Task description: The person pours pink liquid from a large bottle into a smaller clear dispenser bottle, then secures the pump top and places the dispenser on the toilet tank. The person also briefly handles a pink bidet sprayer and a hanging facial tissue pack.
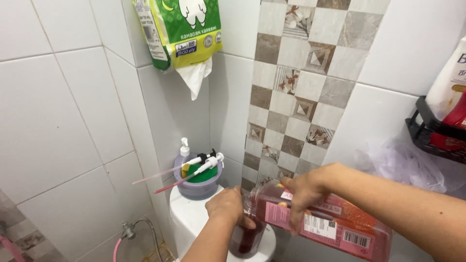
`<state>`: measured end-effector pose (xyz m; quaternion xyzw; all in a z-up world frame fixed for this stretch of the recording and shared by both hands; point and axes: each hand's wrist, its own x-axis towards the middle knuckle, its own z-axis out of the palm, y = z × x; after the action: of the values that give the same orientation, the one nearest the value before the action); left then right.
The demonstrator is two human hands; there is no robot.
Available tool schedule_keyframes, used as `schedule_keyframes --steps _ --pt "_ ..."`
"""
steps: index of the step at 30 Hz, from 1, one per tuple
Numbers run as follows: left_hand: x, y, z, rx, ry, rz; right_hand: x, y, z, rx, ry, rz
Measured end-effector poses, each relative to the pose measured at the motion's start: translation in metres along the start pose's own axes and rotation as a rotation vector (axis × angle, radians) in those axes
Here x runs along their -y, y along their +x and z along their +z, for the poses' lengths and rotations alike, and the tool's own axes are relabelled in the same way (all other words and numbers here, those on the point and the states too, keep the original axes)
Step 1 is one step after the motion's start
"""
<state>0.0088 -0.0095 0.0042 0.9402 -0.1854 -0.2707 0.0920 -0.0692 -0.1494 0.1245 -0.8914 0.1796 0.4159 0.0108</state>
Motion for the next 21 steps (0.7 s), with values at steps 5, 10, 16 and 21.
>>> schedule_keyframes --steps 5,10,16,21 --pt "0.002 0.007 0.004 0.01 0.008 -0.003 0.003 -0.011 -0.005 0.053 0.016 0.019" --pt "0.001 0.007 0.004 0.006 -0.003 -0.009 0.002 -0.012 -0.006 0.058 0.012 0.011" --pt "0.002 0.011 0.006 0.037 0.001 -0.011 0.003 -0.018 -0.008 0.058 -0.025 0.004" --pt "0.002 0.012 0.007 0.022 0.01 -0.017 0.004 -0.02 -0.008 0.053 -0.009 0.017"
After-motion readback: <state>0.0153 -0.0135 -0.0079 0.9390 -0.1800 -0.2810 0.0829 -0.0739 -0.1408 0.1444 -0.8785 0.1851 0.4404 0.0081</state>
